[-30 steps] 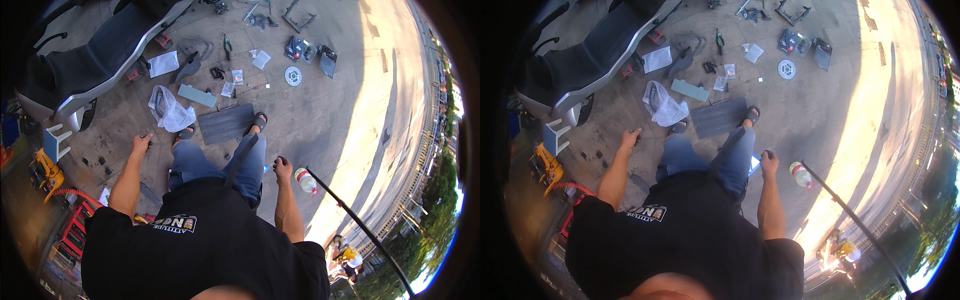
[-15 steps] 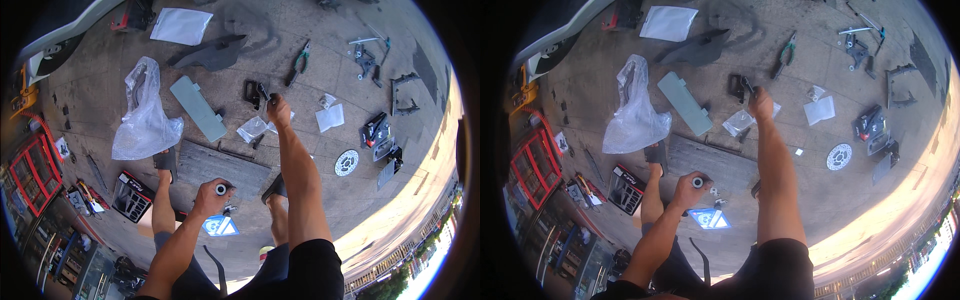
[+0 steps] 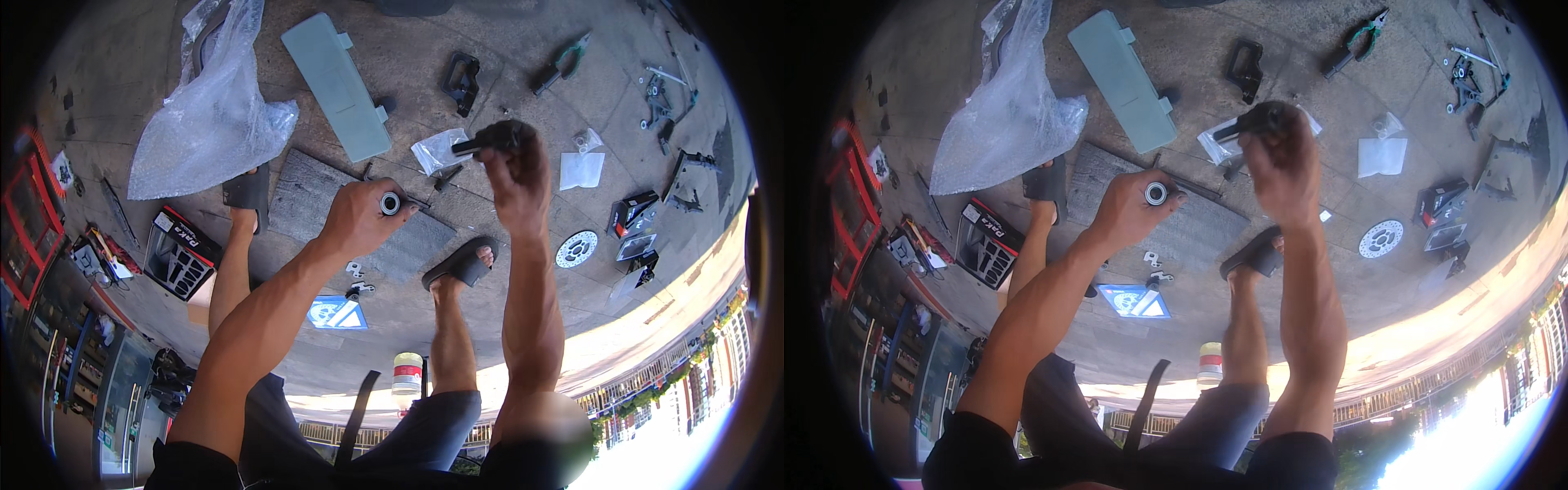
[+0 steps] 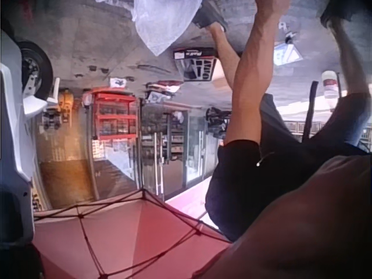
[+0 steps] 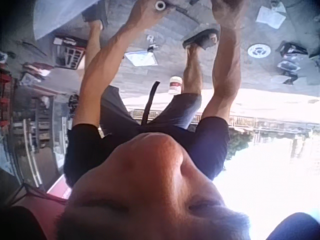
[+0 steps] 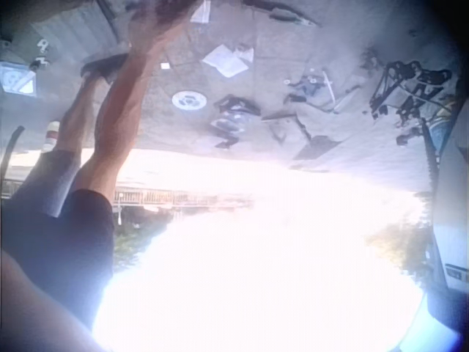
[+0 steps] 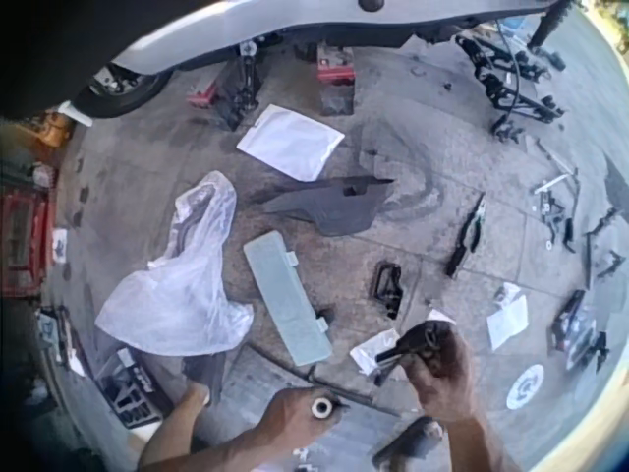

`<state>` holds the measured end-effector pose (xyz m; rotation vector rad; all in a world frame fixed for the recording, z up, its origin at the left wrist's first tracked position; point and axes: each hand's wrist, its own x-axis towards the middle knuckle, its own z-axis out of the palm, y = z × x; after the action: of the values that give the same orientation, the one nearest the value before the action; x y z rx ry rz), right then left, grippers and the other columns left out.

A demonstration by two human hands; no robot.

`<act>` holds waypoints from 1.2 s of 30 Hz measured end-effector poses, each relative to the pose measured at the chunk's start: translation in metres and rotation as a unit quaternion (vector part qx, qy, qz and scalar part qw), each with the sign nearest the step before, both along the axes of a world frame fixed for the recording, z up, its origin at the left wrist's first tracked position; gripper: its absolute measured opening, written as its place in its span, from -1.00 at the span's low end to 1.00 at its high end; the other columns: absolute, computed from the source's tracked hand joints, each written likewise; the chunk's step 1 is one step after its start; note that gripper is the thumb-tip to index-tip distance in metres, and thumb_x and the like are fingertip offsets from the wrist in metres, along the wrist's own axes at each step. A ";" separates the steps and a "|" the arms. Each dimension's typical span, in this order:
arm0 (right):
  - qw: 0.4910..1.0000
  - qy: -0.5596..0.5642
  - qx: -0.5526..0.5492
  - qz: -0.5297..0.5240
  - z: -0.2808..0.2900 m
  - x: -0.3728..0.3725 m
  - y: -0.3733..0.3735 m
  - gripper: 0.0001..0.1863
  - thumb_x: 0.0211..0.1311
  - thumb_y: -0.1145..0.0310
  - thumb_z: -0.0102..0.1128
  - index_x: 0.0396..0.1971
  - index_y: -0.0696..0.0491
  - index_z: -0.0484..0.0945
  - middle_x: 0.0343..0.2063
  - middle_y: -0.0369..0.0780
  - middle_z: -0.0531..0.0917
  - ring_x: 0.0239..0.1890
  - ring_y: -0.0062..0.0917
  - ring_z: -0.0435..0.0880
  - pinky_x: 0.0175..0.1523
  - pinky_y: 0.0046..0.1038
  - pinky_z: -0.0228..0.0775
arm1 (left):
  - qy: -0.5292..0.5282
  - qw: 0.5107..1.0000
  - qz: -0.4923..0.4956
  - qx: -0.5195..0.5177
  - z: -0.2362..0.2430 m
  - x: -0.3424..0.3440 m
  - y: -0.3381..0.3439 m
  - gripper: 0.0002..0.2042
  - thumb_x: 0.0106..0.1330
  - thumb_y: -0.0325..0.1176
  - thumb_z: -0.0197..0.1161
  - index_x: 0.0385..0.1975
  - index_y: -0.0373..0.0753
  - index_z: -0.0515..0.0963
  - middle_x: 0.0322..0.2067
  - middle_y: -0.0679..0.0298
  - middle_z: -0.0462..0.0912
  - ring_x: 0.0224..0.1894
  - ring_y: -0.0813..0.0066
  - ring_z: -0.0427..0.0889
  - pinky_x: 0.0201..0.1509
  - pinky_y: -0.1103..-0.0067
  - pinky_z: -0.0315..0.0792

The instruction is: The person disassembles a small cylindrical component from a vehicle suspension part using a screwdriver and wrench. They remove internal parts, inspect them, and attempt to reassemble the component before placing the tools down.

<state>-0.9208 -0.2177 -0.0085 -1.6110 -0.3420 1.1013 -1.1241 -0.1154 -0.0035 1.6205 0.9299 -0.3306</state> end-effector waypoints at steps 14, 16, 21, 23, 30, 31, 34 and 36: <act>0.995 -0.096 -0.002 0.037 0.147 -0.074 -0.024 -0.61 0.06 0.64 0.23 -0.08 0.22 0.37 -0.16 -0.12 0.59 -0.12 -0.54 0.58 -0.02 -0.53 0.44 | -0.124 0.991 -0.037 0.034 0.103 0.017 0.001 -0.79 -0.08 -0.47 0.37 -0.40 -0.26 0.57 -0.51 0.07 0.62 -0.38 0.06 0.65 -0.38 0.42 0.46; 0.994 -0.102 -0.001 0.049 0.154 -0.073 -0.027 -0.61 0.06 0.64 0.23 -0.09 0.22 0.36 -0.15 -0.10 0.59 -0.12 -0.53 0.58 -0.03 -0.52 0.44 | -0.138 0.990 -0.028 0.030 0.110 0.019 -0.002 -0.80 -0.08 -0.49 0.36 -0.40 -0.26 0.57 -0.51 0.07 0.62 -0.38 0.06 0.65 -0.38 0.42 0.46; 0.980 -0.176 -0.010 0.093 0.170 -0.069 -0.025 -0.63 0.02 0.62 0.25 -0.12 0.18 0.40 -0.22 -0.12 0.63 -0.21 -0.53 0.62 -0.12 -0.53 0.47 | -0.149 0.989 -0.016 0.012 0.117 0.018 -0.010 -0.82 -0.04 -0.43 0.36 -0.44 -0.26 0.54 -0.55 0.08 0.61 -0.43 0.06 0.64 -0.41 0.37 0.46; 0.969 -0.220 -0.022 0.112 0.178 -0.069 -0.022 -0.64 -0.01 0.62 0.26 -0.16 0.17 0.44 -0.27 -0.14 0.65 -0.27 -0.53 0.65 -0.17 -0.52 0.49 | -0.157 0.987 -0.013 0.013 0.121 0.016 -0.012 -0.82 -0.03 -0.41 0.37 -0.45 -0.26 0.53 -0.57 0.08 0.60 -0.45 0.06 0.64 -0.42 0.35 0.46; 0.959 -0.241 -0.038 0.145 0.198 -0.071 -0.017 -0.70 -0.06 0.59 0.28 -0.25 0.16 0.50 -0.32 -0.14 0.66 -0.32 -0.45 0.68 -0.20 -0.49 0.50 | -0.156 0.985 -0.017 0.079 0.136 0.008 -0.016 -0.80 -0.06 -0.43 0.40 -0.44 -0.25 0.52 -0.55 0.11 0.62 -0.45 0.09 0.64 -0.42 0.33 0.46; 0.961 -0.231 -0.042 0.144 0.198 -0.072 -0.017 -0.70 -0.06 0.59 0.28 -0.24 0.16 0.50 -0.32 -0.13 0.66 -0.32 -0.44 0.69 -0.20 -0.49 0.51 | -0.155 0.983 -0.026 0.095 0.136 0.008 -0.016 -0.79 -0.06 -0.43 0.40 -0.44 -0.24 0.52 -0.54 0.12 0.62 -0.44 0.09 0.64 -0.41 0.33 0.46; 0.962 -0.223 -0.044 0.154 0.200 -0.073 -0.023 -0.69 -0.04 0.59 0.29 -0.23 0.13 0.49 -0.36 -0.15 0.67 -0.36 -0.37 0.70 -0.29 -0.48 0.52 | -0.138 0.986 -0.050 0.074 0.138 0.004 -0.015 -0.82 -0.05 -0.49 0.33 -0.42 -0.27 0.52 -0.51 0.08 0.61 -0.38 0.01 0.63 -0.37 0.33 0.47; 0.959 -0.210 -0.048 0.186 0.200 -0.072 -0.027 -0.69 -0.03 0.58 0.29 -0.23 0.13 0.47 -0.39 -0.15 0.68 -0.39 -0.33 0.71 -0.32 -0.47 0.52 | -0.144 0.983 -0.091 0.069 0.138 0.002 -0.012 -0.82 -0.05 -0.49 0.34 -0.42 -0.27 0.52 -0.51 0.08 0.62 -0.38 0.02 0.63 -0.36 0.33 0.48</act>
<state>-0.9924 -0.2444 0.1914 -1.9154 -0.9156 1.0541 -1.1222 -0.1276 0.1341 1.8300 0.5969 -0.1522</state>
